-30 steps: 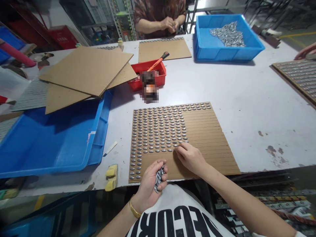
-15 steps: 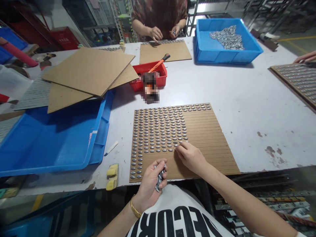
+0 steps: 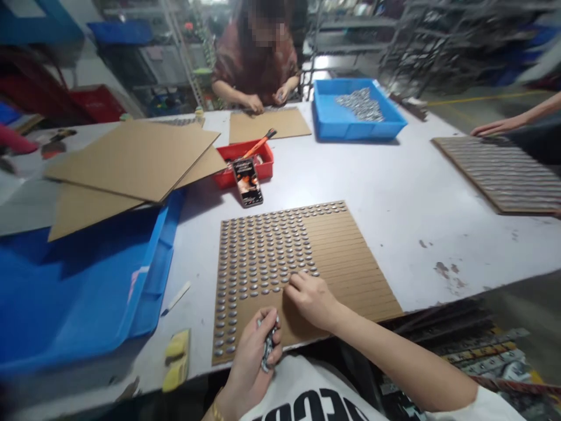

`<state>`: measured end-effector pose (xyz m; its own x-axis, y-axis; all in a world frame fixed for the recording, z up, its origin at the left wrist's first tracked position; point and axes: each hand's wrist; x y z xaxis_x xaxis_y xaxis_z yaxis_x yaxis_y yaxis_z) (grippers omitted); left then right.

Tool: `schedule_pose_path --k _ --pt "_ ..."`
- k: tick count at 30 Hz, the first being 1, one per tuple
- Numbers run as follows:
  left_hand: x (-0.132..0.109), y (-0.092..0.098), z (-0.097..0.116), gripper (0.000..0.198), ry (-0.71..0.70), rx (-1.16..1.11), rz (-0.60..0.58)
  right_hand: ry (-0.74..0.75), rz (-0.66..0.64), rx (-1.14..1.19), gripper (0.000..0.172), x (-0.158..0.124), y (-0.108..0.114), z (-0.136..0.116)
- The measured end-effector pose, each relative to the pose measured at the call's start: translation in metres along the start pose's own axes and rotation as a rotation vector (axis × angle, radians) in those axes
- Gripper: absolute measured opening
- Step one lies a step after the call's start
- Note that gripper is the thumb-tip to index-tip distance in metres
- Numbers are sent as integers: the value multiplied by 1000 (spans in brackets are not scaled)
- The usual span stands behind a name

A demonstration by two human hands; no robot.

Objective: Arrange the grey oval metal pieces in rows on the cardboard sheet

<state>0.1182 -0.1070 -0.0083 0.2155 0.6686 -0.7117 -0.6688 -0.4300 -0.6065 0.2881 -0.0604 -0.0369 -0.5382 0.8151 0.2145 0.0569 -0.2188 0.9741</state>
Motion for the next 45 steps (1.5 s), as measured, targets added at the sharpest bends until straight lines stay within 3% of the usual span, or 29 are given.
schedule_pose_path --k 4,7,9,11,15,18,20,24,31,34,38,42,45 --pt "16 8 1 46 -11 50 -8 40 -22 -31 14 9 3 1" --pt "29 13 5 58 11 98 -45 -27 -29 50 10 11 8 1" --pt "34 14 7 60 18 144 -68 -127 -12 250 12 10 14 -2" --pt "35 14 8 60 20 183 -91 -225 -20 594 17 8 21 -6" --pt "33 10 7 59 4 229 -120 -330 -170 1269 24 5 26 -10" --pt "32 8 3 57 -1 241 -124 -451 -301 1485 30 1 19 -9" --pt "31 6 0 55 -17 227 -113 -510 -284 1519 31 -1 15 -8" --pt "24 -2 -7 49 -80 174 -73 -518 -102 1445 20 -8 21 -9" --pt "4 -19 -3 32 -12 194 -95 -412 -115 1078 16 -29 38 -2" --pt "2 -25 8 23 70 62 -40 -355 -2 848 17 -41 29 12" --pt "4 -23 16 18 68 -143 29 -234 108 486 20 -52 7 32" --pt "4 -19 5 18 168 -182 4 -96 102 201 24 -52 -10 41" --pt "2 -17 -3 16 137 -127 -19 -35 66 99 24 -48 -13 42"
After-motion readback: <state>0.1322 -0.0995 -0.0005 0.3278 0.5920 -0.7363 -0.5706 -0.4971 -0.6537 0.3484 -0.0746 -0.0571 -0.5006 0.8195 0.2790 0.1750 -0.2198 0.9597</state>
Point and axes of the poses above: each hand's wrist, its own x-axis towards the middle knuckle, its own y-axis out of the back of the hand, z = x × y, and after that the axes turned 15 degrees about -x, right-handed
